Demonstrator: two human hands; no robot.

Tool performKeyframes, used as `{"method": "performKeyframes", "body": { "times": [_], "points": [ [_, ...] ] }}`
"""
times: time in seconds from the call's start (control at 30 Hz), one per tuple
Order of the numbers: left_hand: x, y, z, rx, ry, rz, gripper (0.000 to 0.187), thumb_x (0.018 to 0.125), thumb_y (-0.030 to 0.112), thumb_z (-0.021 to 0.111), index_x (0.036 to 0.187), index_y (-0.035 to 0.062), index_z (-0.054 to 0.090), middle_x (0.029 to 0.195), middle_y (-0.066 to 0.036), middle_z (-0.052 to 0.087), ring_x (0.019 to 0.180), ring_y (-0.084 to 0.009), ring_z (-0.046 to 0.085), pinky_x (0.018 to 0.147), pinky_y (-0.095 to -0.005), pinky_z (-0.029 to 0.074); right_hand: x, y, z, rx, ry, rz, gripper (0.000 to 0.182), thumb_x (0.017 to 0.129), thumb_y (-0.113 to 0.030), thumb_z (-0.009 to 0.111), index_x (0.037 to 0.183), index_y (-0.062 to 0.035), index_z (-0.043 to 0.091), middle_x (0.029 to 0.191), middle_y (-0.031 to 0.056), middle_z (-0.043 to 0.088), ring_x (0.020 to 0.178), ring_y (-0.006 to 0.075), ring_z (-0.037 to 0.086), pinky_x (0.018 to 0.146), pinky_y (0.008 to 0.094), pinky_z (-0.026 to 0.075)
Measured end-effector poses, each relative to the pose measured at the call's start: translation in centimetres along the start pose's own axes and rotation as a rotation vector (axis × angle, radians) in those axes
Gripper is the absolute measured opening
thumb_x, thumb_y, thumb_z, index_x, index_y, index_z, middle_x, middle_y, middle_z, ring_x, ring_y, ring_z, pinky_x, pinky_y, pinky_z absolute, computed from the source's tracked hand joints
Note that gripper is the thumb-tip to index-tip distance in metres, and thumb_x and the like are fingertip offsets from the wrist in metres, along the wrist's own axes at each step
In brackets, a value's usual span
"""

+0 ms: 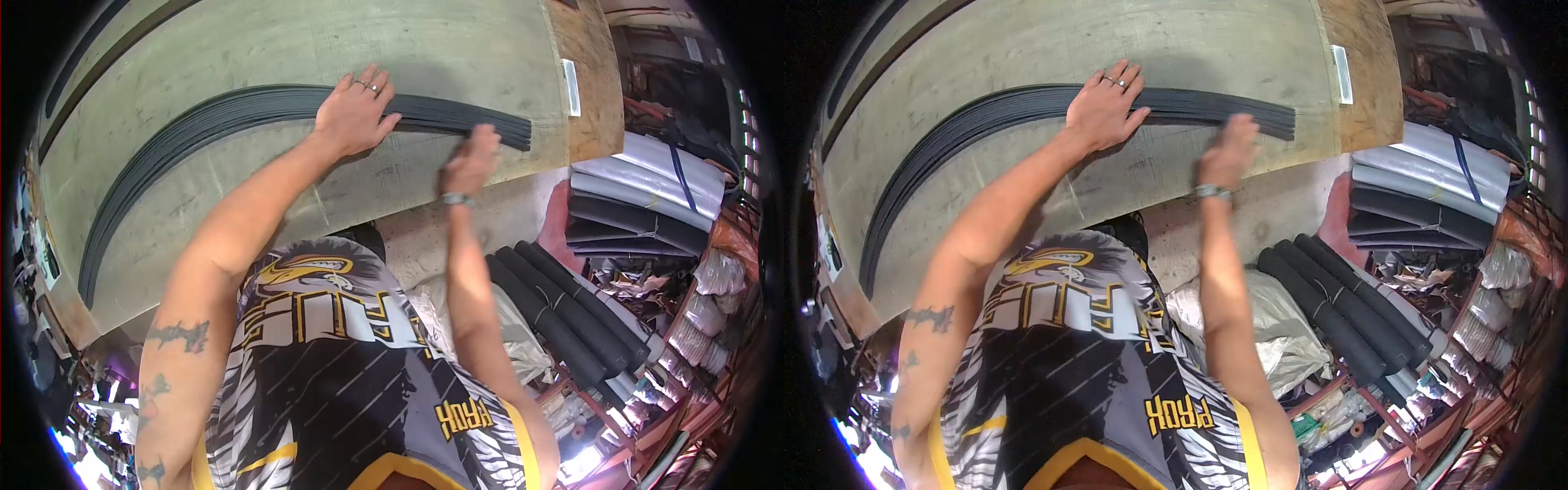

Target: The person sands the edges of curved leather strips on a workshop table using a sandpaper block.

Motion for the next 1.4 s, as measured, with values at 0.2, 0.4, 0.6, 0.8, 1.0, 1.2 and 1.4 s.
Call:
{"method": "performKeyframes", "body": {
  "times": [0.2, 0.4, 0.6, 0.8, 1.0, 1.2, 1.4],
  "points": [
    [0.3, -0.3, -0.1, -0.014, 0.026, -0.014, 0.063, 0.106, 0.050, 0.047, 0.147, 0.0021, 0.053, 0.159, -0.015, 0.049, 0.153, -0.0322, 0.039, 0.124, -0.0503, 0.033, 3.3, 3.8, -1.1, -0.057, -0.034, 0.316, 0.051, 0.107, -0.016, 0.049, 0.158, -0.0101, 0.048, 0.167, 0.0122, 0.042, 0.157, 0.0358, 0.034, 0.123, 0.0636, 0.027],
    [0.0, 0.1, -0.2, -0.010, -0.051, -0.017, 0.065, 0.107, 0.051, 0.045, 0.151, 0.0029, 0.051, 0.163, -0.014, 0.046, 0.154, -0.0309, 0.037, 0.125, -0.0488, 0.032, 0.5, 0.3, -0.6, -0.039, 0.030, 0.009, 0.061, 0.099, -0.011, 0.055, 0.159, -0.0099, 0.046, 0.166, 0.0139, 0.043, 0.154, 0.0372, 0.037, 0.122, 0.0645, 0.028],
    [0.4, 0.4, -0.6, 0.010, -0.090, -0.023, 0.065, 0.107, 0.050, 0.045, 0.152, 0.0031, 0.050, 0.164, -0.013, 0.045, 0.155, -0.0305, 0.035, 0.125, -0.0486, 0.031, 3.7, 4.5, -0.5, 0.043, -0.097, 0.381, 0.059, 0.098, -0.012, 0.055, 0.157, -0.0065, 0.048, 0.167, 0.0176, 0.041, 0.155, 0.0399, 0.035, 0.124, 0.0634, 0.025],
    [0.4, 0.4, -0.6, 0.036, -0.109, 0.002, 0.066, 0.106, 0.049, 0.047, 0.154, 0.0032, 0.048, 0.164, -0.013, 0.043, 0.156, -0.0314, 0.033, 0.125, -0.0494, 0.031, -0.9, -6.8, -2.2, 0.078, -0.071, -0.069, 0.062, 0.094, -0.011, 0.058, 0.155, -0.0068, 0.049, 0.164, 0.0201, 0.043, 0.155, 0.0398, 0.034, 0.126, 0.0604, 0.023],
    [-0.1, 0.9, -0.8, 0.047, -0.079, 0.026, 0.066, 0.107, 0.049, 0.046, 0.153, 0.0019, 0.048, 0.162, -0.014, 0.045, 0.156, -0.0315, 0.033, 0.124, -0.0493, 0.033, 4.5, 12.5, -2.8, 0.015, -0.087, 0.568, 0.052, 0.104, -0.021, 0.058, 0.153, -0.0062, 0.051, 0.161, 0.0187, 0.047, 0.153, 0.0400, 0.038, 0.125, 0.0612, 0.026],
    [0.7, 0.5, -0.6, 0.003, -0.058, -0.001, 0.066, 0.106, 0.047, 0.050, 0.152, 0.0007, 0.048, 0.161, -0.014, 0.046, 0.155, -0.0321, 0.034, 0.123, -0.0494, 0.033, -2.1, -9.1, -1.3, 0.293, -0.032, -0.034, 0.070, 0.087, -0.010, 0.062, 0.156, -0.0055, 0.050, 0.165, 0.0164, 0.044, 0.158, 0.0376, 0.032, 0.127, 0.0631, 0.019],
    [0.2, 1.2, -1.4, -0.012, -0.073, 0.007, 0.065, 0.103, 0.043, 0.057, 0.151, 0.0014, 0.049, 0.160, -0.014, 0.047, 0.155, -0.0325, 0.035, 0.123, -0.0500, 0.034, 2.4, 9.0, -1.2, -0.002, 0.033, 0.416, 0.048, 0.107, -0.023, 0.049, 0.152, -0.0064, 0.054, 0.164, 0.0141, 0.046, 0.155, 0.0351, 0.036, 0.126, 0.0611, 0.024]
  ]
}}
Point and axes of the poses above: each hand's wrist, its own x-axis towards the middle knuckle, its own z-axis out of the palm, y = z × x, the point moved 4 cm from there along x, towards the middle knuckle
